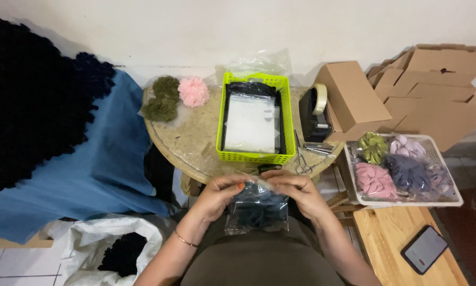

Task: The person places a dark blue fabric item into a plastic bag, seals the bag with tape, and then picks up a green textured fabric item and handles it.

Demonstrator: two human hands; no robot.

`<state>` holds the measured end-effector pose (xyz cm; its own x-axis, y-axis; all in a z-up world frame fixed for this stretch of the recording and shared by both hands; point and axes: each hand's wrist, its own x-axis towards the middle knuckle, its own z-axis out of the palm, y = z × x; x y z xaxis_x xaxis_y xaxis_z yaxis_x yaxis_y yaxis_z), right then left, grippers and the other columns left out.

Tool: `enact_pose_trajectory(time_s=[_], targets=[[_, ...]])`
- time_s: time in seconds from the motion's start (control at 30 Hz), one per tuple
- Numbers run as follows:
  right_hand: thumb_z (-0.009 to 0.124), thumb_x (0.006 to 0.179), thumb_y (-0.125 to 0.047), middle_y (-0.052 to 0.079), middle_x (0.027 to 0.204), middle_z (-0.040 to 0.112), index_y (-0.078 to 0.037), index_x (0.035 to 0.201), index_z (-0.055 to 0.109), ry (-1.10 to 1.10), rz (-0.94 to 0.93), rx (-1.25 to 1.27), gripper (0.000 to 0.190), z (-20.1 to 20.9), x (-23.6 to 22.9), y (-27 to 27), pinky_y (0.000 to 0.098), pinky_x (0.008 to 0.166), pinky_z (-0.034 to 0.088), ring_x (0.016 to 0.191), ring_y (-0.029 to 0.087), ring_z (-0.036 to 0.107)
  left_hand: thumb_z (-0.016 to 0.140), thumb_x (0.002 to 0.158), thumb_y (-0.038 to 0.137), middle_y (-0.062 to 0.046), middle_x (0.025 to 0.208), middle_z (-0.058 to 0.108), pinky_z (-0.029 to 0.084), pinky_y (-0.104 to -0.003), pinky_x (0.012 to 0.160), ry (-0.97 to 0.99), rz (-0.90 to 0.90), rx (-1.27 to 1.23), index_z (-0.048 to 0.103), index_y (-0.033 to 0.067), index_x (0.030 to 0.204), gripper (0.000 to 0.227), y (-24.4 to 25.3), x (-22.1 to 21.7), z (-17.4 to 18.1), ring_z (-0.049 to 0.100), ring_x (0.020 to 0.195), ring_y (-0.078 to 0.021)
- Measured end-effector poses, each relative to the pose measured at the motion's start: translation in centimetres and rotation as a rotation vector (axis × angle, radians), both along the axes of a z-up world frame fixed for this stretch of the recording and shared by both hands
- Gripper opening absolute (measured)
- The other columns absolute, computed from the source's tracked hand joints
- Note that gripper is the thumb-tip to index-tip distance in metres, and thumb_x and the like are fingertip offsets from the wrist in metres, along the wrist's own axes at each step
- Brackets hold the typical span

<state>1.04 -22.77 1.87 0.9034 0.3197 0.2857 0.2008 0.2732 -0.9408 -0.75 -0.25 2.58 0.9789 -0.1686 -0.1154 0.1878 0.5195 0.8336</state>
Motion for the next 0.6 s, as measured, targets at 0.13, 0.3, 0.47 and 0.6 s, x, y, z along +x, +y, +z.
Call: enact_pose_trajectory(time_s=[0.13, 0.3, 0.47, 0.6], targets=[[0.068, 0.09, -0.006, 0.032, 0.116, 0.074, 0.009, 0.101, 0.079, -0.001, 0.005, 0.0, 0.022, -1.2, 0.3, -0.8, 0.0505, 0.094, 0.053, 0.111, 0.04, 0.069, 0.07, 0.086, 0.004, -0.021, 0.117, 0.074, 0.059, -0.035, 0.085, -0.008, -0.116, -0.08, 0.078, -0.0039, 0.101, 0.019, 0.9, 0.4, -1.7, 0.072, 0.104, -0.025], [0.06, 0.093, -0.007, 0.034, 0.124, 0.07, 0.007, 0.101, 0.081, -0.045, 0.08, -0.002, 0.026, -1.7, 0.2, -1.6, 0.0531, 0.101, 0.048, 0.121, 0.044, 0.064, 0.062, 0.083, -0.002, -0.028, 0.122, 0.07, 0.061, -0.039, 0.083, -0.059, -0.175, -0.117, 0.074, -0.0086, 0.081, 0.014, 1.2, 0.2, -2.0, 0.072, 0.105, -0.0316], [0.05, 0.096, 0.002, 0.035, 0.12, 0.071, 0.005, 0.094, 0.083, -0.119, 0.097, -0.11, 0.033, -2.9, 0.2, -2.3, 0.0587, 0.102, 0.045, 0.119, 0.048, 0.064, 0.053, 0.077, -0.008, -0.032, 0.119, 0.069, 0.059, -0.04, 0.083, -0.079, -0.197, -0.137, 0.064, -0.0057, 0.067, 0.015, 1.8, 0.9, -3.6, 0.071, 0.105, -0.0347], [0.044, 0.095, 0.008, 0.032, 0.115, 0.074, 0.003, 0.089, 0.084, -0.195, 0.094, -0.199, 0.041, -3.5, 0.5, -2.7, 0.0606, 0.099, 0.048, 0.114, 0.047, 0.068, 0.05, 0.072, 0.001, -0.025, 0.089, 0.066, 0.048, -0.027, 0.052, -0.033, -0.253, -0.09, 0.054, -0.0034, 0.067, 0.008, 3.2, 3.8, -14.4, 0.061, 0.068, -0.0203]])
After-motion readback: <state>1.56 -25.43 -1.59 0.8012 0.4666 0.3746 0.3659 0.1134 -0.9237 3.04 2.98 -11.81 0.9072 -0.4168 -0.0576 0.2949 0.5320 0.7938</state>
